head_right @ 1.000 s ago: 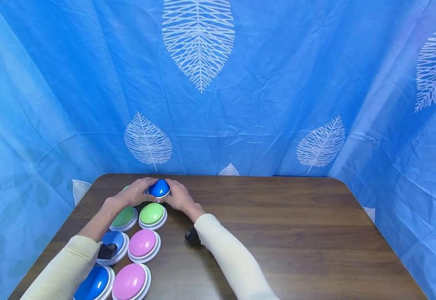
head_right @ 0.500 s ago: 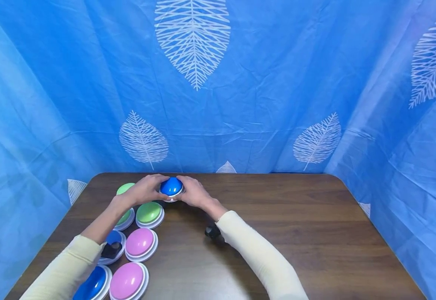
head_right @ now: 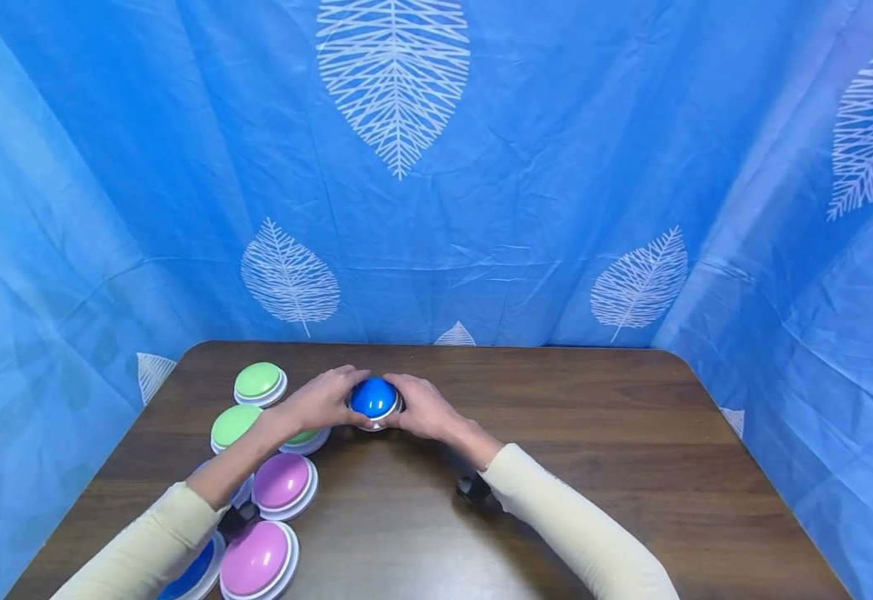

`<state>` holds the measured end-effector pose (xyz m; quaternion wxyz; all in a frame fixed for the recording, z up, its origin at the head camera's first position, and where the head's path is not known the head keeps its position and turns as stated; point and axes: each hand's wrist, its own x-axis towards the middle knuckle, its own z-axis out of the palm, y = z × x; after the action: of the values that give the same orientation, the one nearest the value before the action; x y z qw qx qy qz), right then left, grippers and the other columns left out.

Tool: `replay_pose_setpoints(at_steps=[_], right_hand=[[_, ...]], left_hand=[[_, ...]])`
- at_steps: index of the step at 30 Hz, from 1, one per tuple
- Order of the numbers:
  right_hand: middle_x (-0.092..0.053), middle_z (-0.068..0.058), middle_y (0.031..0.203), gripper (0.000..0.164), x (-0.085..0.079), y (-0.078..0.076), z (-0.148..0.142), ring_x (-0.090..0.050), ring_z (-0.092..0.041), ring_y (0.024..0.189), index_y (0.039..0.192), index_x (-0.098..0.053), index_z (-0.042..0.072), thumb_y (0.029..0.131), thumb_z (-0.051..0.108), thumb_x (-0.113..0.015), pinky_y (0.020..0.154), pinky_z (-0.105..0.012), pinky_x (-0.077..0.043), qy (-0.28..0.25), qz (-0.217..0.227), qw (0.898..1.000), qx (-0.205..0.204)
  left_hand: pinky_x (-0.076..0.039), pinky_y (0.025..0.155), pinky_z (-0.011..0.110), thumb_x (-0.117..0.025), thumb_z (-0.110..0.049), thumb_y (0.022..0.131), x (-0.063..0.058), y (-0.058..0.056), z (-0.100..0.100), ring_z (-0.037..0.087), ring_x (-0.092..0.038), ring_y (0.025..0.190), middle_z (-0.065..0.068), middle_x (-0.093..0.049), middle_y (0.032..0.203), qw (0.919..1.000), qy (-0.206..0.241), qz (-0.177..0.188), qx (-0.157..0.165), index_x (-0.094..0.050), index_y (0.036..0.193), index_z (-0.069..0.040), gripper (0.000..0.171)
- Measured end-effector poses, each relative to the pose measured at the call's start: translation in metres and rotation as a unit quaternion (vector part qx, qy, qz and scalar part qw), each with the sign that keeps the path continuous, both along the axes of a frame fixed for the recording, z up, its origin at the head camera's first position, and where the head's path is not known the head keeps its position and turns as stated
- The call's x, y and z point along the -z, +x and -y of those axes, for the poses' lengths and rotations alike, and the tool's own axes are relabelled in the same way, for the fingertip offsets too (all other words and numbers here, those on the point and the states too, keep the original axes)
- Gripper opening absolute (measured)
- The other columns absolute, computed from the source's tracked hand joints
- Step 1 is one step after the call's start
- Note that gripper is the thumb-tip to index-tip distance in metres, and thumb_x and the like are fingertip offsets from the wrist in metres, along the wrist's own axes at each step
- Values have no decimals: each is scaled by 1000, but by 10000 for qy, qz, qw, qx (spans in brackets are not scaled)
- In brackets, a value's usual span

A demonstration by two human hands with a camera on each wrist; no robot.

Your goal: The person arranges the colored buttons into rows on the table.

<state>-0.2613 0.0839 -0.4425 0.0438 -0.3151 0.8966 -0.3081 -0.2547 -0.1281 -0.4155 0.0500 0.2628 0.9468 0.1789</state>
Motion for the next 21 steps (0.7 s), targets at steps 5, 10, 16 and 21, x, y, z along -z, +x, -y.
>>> replay_pose_setpoints(at_steps=[5,10,16,21], right_hand=[[-55,-16,138,67,5,11,-11,-54,-31,126,141,-50,1,86,28,-79,104,-47,-43,-16,15,10000,-31],[-56,-15,138,67,8,18,-21,-54,-31,125,141,-50,2,86,28,-79,103,-48,-44,-46,46,10000,10],[-59,-16,133,67,11,21,-26,-57,-31,121,137,-53,0,83,28,-82,102,-47,-46,-6,-110,9999,-6],[-58,-17,134,68,13,23,-28,-56,-31,121,138,-52,0,83,28,-82,101,-47,-46,43,-86,10000,19]], left_hand=[[-50,96,48,-84,-44,77,4,11,-9,32,-60,111,15,-59,124,10000,-13,25,-31,-52,139,0,83],[-51,94,48,-85,-44,76,3,17,-19,32,-61,111,15,-59,123,10000,-62,3,51,-53,138,-1,82],[-54,87,44,-87,-42,75,7,20,-27,29,-63,99,13,-60,113,9992,-147,-257,278,-58,130,0,75],[-55,86,42,-86,-42,76,10,20,-32,27,-63,97,12,-59,111,9988,-263,-257,328,-58,130,0,73]])
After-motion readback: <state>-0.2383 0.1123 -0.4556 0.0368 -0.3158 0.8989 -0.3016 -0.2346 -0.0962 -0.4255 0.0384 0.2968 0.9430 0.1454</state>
